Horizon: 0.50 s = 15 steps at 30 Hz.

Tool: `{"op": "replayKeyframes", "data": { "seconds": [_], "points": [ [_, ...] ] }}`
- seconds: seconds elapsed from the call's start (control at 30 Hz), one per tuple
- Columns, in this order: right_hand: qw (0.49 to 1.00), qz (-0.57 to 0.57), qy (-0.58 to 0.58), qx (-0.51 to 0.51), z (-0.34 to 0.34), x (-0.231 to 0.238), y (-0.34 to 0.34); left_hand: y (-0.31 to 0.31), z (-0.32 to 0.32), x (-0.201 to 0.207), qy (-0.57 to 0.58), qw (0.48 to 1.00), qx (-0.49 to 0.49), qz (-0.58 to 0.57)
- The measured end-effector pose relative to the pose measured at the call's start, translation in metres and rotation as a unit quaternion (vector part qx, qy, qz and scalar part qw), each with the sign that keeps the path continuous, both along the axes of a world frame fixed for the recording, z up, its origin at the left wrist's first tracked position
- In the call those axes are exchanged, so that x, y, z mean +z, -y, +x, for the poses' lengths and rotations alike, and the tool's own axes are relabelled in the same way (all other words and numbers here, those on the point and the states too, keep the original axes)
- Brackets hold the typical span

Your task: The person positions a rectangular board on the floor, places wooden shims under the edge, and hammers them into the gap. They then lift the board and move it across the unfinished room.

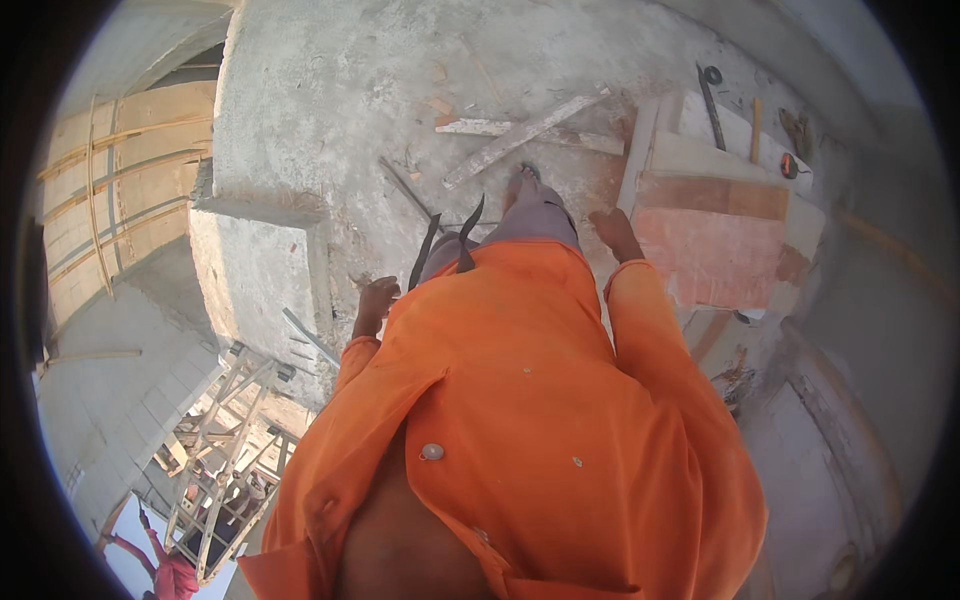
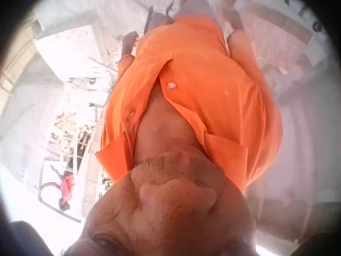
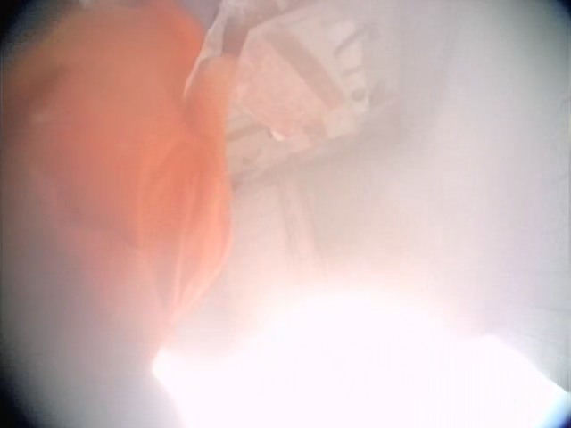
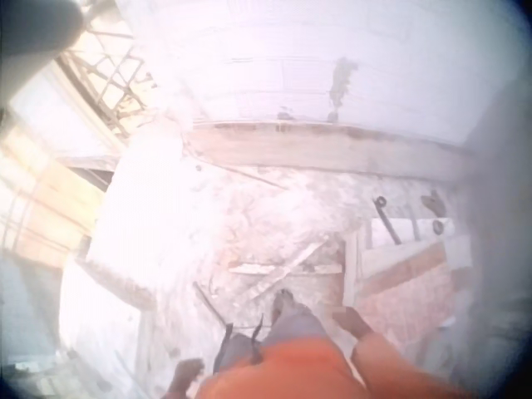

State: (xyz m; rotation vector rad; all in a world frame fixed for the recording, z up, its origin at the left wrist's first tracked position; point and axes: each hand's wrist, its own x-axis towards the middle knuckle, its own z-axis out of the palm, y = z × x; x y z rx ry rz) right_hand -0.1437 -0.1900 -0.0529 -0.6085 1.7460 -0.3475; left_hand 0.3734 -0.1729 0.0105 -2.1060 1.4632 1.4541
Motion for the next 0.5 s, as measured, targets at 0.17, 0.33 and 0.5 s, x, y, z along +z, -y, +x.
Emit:
{"op": "replayKeyframes", "data": {
  "seconds": [0.17, 0.33, 0.5],
  "points": [
    [0.997, -0.062, -0.010, -0.037, 0.004, 0.011, 0.037, 0.103, -0.025, 0.058, -0.013, 0.973, 0.225, 0.051],
    [0.990, 0.002, -0.025, -0.139, 0.009, 0.021, -0.013, 0.149, -0.023, 0.036, -0.034, 0.991, 0.119, 0.046],
    [0.959, 0.048, -0.038, -0.277, 0.041, 0.031, -0.078, 0.205, -0.031, 0.018, -0.039, 0.996, 0.018, 0.075]
  ]
}}
